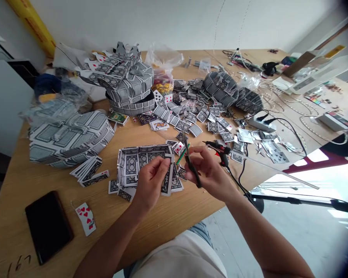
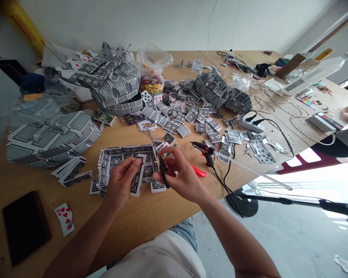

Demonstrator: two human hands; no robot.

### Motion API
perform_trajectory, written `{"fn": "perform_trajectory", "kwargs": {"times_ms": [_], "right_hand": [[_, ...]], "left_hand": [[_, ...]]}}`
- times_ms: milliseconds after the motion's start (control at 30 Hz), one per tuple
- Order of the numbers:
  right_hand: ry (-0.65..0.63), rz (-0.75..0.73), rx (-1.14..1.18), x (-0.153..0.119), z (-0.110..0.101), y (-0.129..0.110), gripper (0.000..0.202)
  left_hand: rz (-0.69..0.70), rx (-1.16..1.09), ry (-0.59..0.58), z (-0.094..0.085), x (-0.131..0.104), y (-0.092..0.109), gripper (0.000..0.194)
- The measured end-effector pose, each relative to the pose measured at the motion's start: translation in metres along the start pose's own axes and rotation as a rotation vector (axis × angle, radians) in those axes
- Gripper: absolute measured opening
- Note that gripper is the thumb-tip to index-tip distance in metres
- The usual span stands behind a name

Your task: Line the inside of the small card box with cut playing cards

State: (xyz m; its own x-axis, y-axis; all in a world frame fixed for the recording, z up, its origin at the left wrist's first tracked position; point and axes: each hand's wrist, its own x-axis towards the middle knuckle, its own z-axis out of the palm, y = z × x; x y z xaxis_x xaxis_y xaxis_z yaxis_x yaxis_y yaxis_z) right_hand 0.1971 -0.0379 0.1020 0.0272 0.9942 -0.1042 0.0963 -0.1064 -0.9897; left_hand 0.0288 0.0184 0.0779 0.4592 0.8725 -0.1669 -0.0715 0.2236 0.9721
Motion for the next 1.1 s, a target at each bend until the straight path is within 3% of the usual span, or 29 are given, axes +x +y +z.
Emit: {"fn": "perform_trajectory", "kwargs": {"times_ms": [100, 300, 433, 633, 800, 1100], "right_hand": [[-0.16, 0.066, -0.109, -0.005, -0.01, -0.011, 0.044], [-0.317, 0.208, -0.33, -0.021, -0.024, -0.018, 0.04], [-0.345, 0.275, -0.423, -0.026, -0.027, -0.017, 0.038], [-0.43, 0.328, -0.483, -0.03, -0.022, -0.031, 0.039], [-0.485, 0.341, -0.396, -0.031, -0.019, -0.034, 0.042], [-0.521, 0.357, -0.094, -0.029, -0.014, -0.032, 0.05]], "left_hand": [[-0.008, 0.023, -0.021, -0.002, -0.004, 0.005, 0.04], [-0.075, 0.0, -0.058, -0.006, -0.003, 0.008, 0.036], [-0.055, 0.035, 0.023, -0.007, -0.003, 0.006, 0.031], [-0.035, 0.089, -0.071, -0.008, -0.007, 0.005, 0.026], [-0.037, 0.155, -0.05, -0.007, -0.009, 0.006, 0.034], [-0.088, 0.096, -0.123, -0.004, -0.012, 0.01, 0.033]]}}
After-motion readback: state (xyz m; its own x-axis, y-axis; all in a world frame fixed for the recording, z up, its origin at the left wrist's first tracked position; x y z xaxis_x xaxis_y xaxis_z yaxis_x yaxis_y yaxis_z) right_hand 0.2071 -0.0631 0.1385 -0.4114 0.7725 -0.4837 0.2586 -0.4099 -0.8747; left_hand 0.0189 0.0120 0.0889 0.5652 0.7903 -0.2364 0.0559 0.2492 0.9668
